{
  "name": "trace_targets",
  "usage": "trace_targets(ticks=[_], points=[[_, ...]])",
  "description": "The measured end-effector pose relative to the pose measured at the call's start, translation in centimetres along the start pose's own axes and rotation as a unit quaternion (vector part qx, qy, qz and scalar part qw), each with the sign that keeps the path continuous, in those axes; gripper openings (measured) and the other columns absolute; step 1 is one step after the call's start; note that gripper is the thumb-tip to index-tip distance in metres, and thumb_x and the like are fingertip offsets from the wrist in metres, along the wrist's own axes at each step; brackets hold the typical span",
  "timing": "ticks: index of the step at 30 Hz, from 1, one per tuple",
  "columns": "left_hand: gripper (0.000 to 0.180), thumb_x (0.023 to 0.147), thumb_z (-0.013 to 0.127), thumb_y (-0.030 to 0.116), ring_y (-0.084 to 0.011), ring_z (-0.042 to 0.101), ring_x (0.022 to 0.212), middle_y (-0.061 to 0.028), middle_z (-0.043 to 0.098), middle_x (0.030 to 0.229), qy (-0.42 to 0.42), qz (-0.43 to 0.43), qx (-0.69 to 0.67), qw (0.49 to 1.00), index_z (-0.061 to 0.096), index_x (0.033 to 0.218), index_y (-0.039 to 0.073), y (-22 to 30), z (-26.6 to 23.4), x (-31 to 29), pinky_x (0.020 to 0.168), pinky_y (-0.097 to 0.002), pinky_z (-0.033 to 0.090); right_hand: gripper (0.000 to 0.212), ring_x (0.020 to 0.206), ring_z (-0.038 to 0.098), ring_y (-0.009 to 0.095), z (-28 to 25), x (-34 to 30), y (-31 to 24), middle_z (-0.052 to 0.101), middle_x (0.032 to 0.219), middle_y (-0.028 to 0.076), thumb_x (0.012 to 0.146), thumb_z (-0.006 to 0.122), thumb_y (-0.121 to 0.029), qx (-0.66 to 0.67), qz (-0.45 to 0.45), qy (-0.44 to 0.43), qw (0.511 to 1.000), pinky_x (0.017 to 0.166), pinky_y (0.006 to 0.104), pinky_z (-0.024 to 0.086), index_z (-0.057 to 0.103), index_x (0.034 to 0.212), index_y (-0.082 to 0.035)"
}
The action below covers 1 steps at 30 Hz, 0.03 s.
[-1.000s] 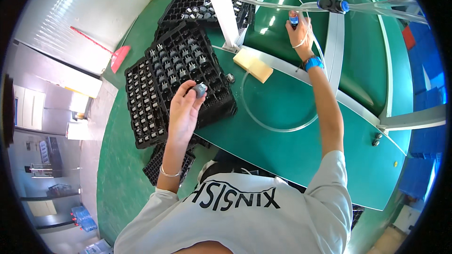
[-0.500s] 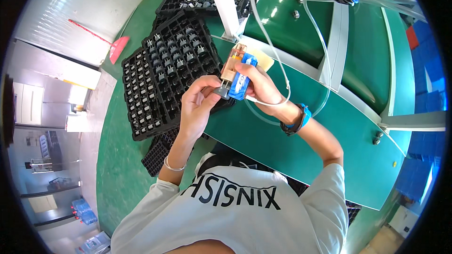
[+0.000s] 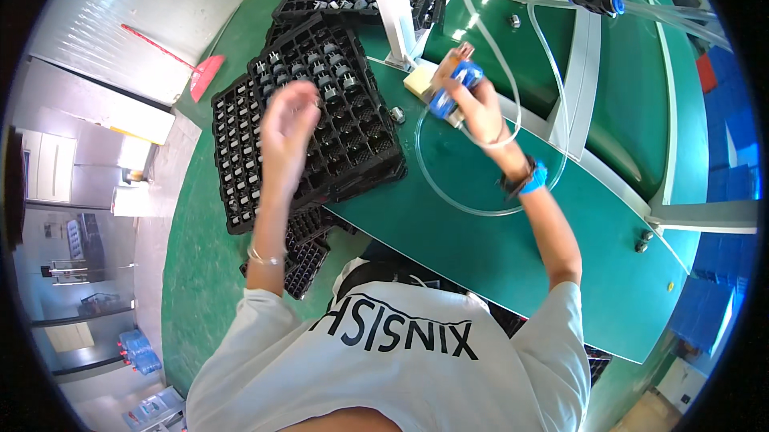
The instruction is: Assembling small electronic components using a blue jig and placing them into a sorting tray.
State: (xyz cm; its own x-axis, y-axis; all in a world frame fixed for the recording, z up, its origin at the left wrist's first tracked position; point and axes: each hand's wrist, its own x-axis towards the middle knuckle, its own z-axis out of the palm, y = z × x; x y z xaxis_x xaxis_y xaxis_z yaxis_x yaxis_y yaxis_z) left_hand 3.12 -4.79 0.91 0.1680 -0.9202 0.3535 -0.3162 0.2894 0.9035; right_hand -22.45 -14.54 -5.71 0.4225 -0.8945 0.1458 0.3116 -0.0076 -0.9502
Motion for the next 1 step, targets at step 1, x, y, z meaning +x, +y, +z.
trace_targets(ticks=[1], points=[[0.027, 0.085, 0.058, 0.008, -0.0121, 0.054, 0.097, -0.0039, 0.054, 0.110, 0.014, 0.015, 0.038, 0.999, 0.053, 0.111, 0.005, -1.81, -1.78, 1.84, 0.087, -0.0265, 0.044, 0.046, 0.093, 0.057, 0.018, -1.98, 1.30, 0.96, 0.055, 0.102, 0.007, 0.086, 0.058, -0.030, -0.078, -0.046, -0.024, 0.996, 0.084, 0.0309, 0.047, 0.043, 0.118, -0.001]])
